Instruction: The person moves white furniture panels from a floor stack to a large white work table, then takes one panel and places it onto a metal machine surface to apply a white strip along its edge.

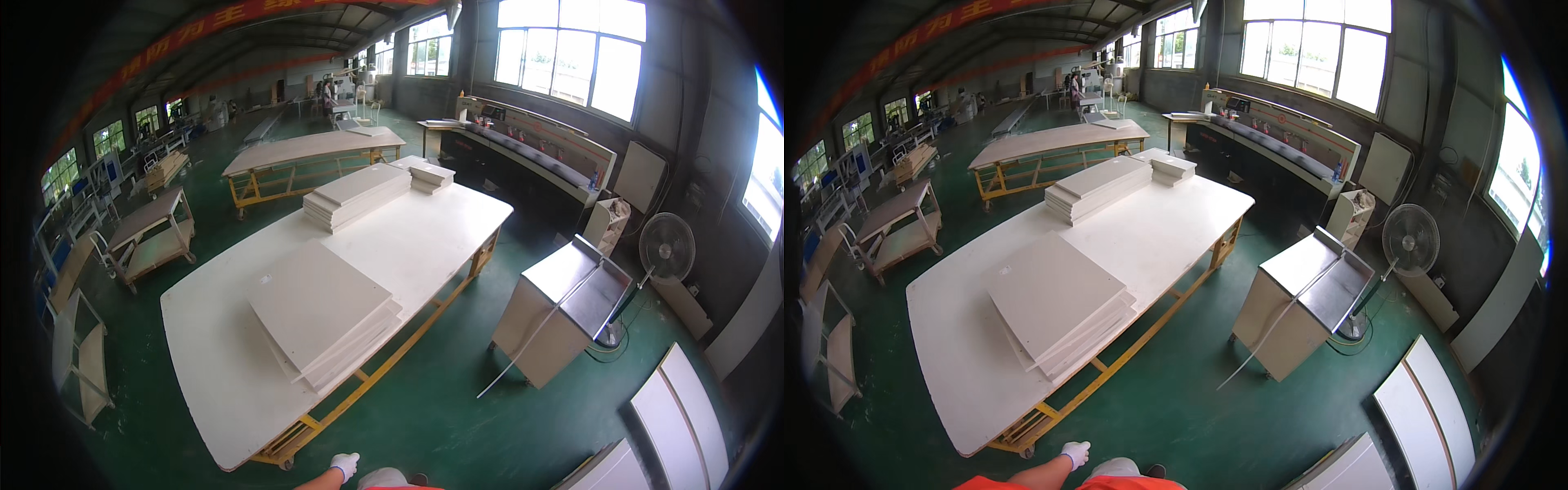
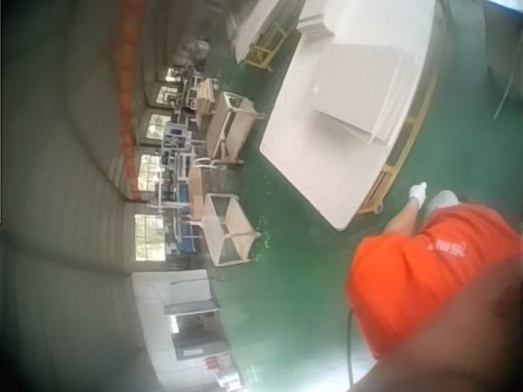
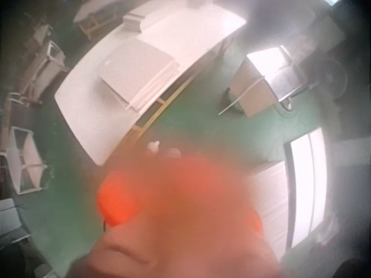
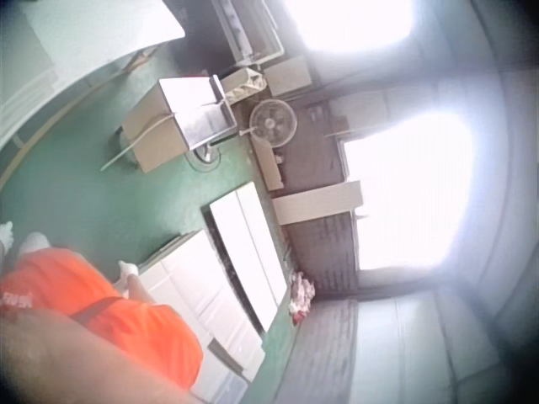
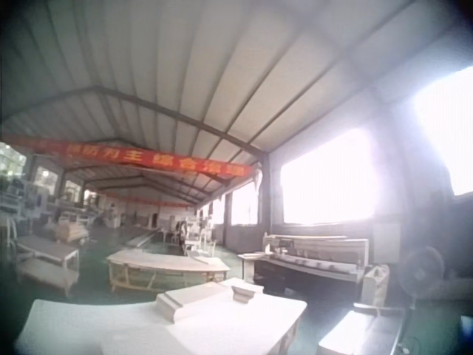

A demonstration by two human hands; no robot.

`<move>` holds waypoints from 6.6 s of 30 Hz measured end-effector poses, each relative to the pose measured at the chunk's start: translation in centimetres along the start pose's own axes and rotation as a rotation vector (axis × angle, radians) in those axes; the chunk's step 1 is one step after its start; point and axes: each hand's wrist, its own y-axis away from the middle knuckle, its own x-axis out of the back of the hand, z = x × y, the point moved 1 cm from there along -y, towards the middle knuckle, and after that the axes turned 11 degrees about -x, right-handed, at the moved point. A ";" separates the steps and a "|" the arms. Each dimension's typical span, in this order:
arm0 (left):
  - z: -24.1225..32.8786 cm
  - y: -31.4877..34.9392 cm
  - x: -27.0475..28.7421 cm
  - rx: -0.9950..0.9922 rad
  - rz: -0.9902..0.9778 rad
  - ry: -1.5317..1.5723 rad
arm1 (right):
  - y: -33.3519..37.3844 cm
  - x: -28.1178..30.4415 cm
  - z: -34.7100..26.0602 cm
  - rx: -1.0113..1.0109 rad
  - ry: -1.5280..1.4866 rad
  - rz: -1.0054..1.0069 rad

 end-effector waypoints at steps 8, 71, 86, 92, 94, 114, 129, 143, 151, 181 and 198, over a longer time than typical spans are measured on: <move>10.3 -15.1 -15.3 -0.275 0.054 -0.235 | -11.9 9.6 -32.2 0.541 -0.075 -0.029; 90.2 -80.2 -54.1 -0.545 1.122 -1.198 | -3.2 -11.5 -212.6 0.951 -0.392 -0.885; 90.9 -79.1 -53.2 -0.570 1.160 -1.056 | -8.3 -13.3 -217.1 0.935 -0.100 -0.841; 91.7 -79.7 -53.4 -0.556 1.121 -1.092 | -5.7 -12.0 -204.1 0.949 -0.169 -0.871; 91.8 -79.5 -53.5 -0.563 1.106 -1.070 | -4.3 -12.5 -197.4 0.951 -0.211 -0.808; 96.4 -78.7 -51.9 -0.928 0.678 0.872 | 2.5 -24.7 -204.2 1.006 0.333 -1.280; 91.7 -72.2 -54.1 -0.764 0.862 0.887 | -1.6 -16.8 -188.6 1.115 0.384 -1.156; 72.3 -58.0 -51.0 -0.400 0.819 0.829 | -3.9 -1.9 -161.4 1.049 0.086 -1.094; 63.8 -50.2 -48.7 -0.709 0.883 0.082 | -6.4 4.4 -152.1 0.636 -0.023 -0.920; 70.0 -50.5 -59.9 -0.561 1.265 -0.754 | 4.8 5.0 -155.1 1.352 0.517 -0.568; 73.0 -57.4 -79.8 -0.588 0.225 0.362 | -15.5 24.6 -152.3 0.276 -0.603 -1.133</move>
